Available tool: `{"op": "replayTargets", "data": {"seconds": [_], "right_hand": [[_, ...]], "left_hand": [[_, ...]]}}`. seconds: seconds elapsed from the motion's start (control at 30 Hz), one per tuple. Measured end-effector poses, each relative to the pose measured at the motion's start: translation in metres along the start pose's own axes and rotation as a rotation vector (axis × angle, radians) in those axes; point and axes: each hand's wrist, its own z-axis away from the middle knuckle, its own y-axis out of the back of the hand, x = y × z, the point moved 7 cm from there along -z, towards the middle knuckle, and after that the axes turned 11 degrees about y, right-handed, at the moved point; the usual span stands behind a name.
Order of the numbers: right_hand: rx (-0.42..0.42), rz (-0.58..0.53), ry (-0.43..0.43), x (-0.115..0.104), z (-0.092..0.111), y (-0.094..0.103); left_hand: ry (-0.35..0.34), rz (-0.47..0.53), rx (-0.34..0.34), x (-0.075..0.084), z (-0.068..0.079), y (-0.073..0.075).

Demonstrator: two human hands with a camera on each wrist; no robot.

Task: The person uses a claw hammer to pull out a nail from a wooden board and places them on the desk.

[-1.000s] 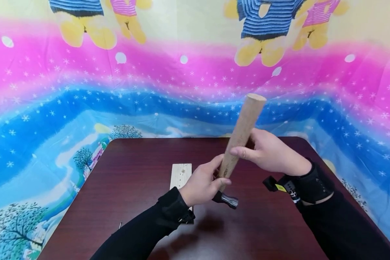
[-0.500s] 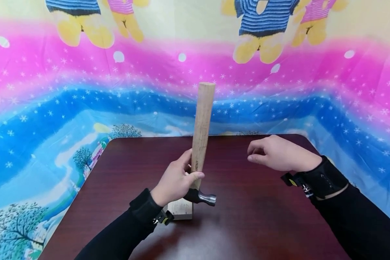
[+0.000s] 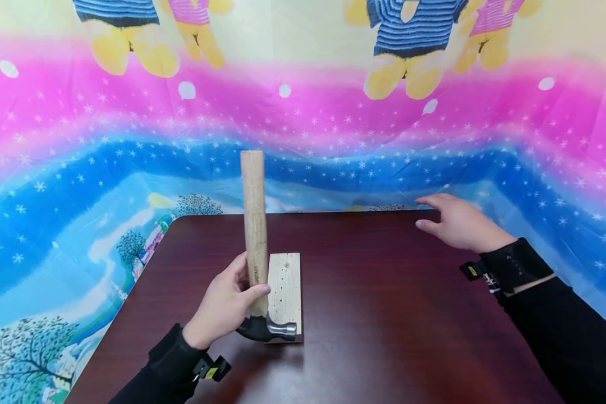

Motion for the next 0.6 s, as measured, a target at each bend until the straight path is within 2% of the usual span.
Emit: {"op": "replayTargets", "data": {"seconds": [0.13, 0.27, 0.43, 0.6], "right_hand": [[-0.002, 0.006, -0.077, 0.026, 0.0, -0.002], [-0.008, 0.005, -0.139, 0.047, 0.002, -0.001], [-0.031, -0.029, -0.171, 0.066, 0.002, 0.0], [-0.06, -0.007, -0.201, 0.085, 0.002, 0.002]], "left_hand": [[0.07, -0.003, 0.027, -0.02, 0.011, 0.013], [0.165, 0.002, 0.042, -0.038, 0.02, 0.02], [0.279, 0.092, 0.023, -0.061, 0.03, 0.021], [0.353, 0.144, 0.016, -0.08, 0.038, 0.019]]}}
